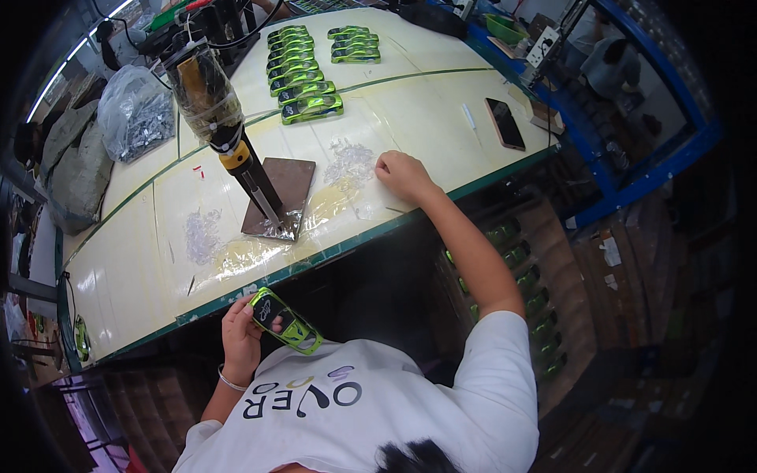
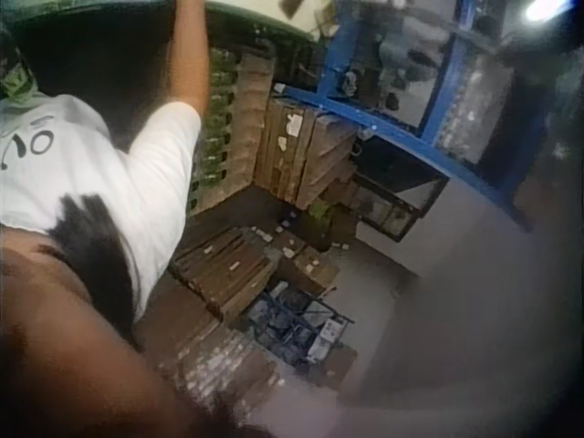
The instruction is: The person assembles toy car bodies by inserting clear window pieces into the car shells by hand, securing them using a mounted electric screwdriver, and placing the assembled shells into compartment trays and onto the workbench.
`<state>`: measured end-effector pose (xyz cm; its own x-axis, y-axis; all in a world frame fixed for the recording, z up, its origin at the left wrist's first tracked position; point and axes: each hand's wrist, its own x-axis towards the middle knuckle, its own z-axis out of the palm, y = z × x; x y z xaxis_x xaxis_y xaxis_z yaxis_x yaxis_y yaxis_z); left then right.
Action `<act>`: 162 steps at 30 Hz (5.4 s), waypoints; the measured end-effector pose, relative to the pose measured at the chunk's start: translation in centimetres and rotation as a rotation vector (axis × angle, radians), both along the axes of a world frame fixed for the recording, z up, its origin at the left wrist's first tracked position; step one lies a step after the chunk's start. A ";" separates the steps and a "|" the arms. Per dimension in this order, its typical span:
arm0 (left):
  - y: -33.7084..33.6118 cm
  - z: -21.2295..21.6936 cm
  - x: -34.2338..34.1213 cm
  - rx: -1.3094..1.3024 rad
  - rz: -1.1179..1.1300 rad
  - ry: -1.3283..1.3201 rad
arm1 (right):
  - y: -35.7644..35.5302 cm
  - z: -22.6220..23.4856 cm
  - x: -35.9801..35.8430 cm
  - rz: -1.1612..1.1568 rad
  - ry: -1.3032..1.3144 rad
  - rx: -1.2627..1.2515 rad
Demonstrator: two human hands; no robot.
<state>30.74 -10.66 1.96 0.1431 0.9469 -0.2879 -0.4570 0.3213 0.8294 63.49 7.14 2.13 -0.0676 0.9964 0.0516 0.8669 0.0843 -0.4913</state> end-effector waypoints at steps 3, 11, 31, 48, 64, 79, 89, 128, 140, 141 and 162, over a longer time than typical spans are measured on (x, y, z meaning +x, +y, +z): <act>0.1 0.1 0.1 0.004 0.005 -0.001 | -0.1 0.0 0.9 -0.012 -0.044 0.015; -0.1 -0.3 -0.2 0.001 0.022 0.008 | -0.2 0.8 3.3 -0.246 0.207 -0.409; -0.3 -0.1 0.0 0.013 0.008 0.024 | -0.8 1.4 3.6 -0.046 0.005 -0.100; 0.1 2.0 0.9 0.120 -0.130 0.040 | -3.8 2.9 0.7 -0.005 0.722 -0.313; 0.7 4.7 2.6 0.524 -0.321 0.368 | -13.4 6.2 -10.3 0.502 1.013 -0.329; 0.7 5.4 2.3 0.607 -0.453 0.496 | -12.6 2.8 -10.2 0.382 1.519 -1.049; 0.7 3.7 1.2 0.315 -0.256 0.131 | -16.6 2.7 -13.3 0.535 0.468 0.215; 5.9 0.6 4.6 0.110 -0.370 -0.188 | -13.1 1.7 -15.4 -0.021 2.051 -0.601; 6.8 2.1 4.4 0.148 -0.372 -0.252 | -12.7 2.9 -15.4 0.055 2.200 -0.573; 6.8 2.1 4.4 0.148 -0.371 -0.252 | -12.7 3.0 -15.4 0.039 2.218 -0.590; 7.0 2.9 4.2 0.118 -0.399 -0.224 | -13.0 4.7 -15.8 -0.130 2.098 -0.582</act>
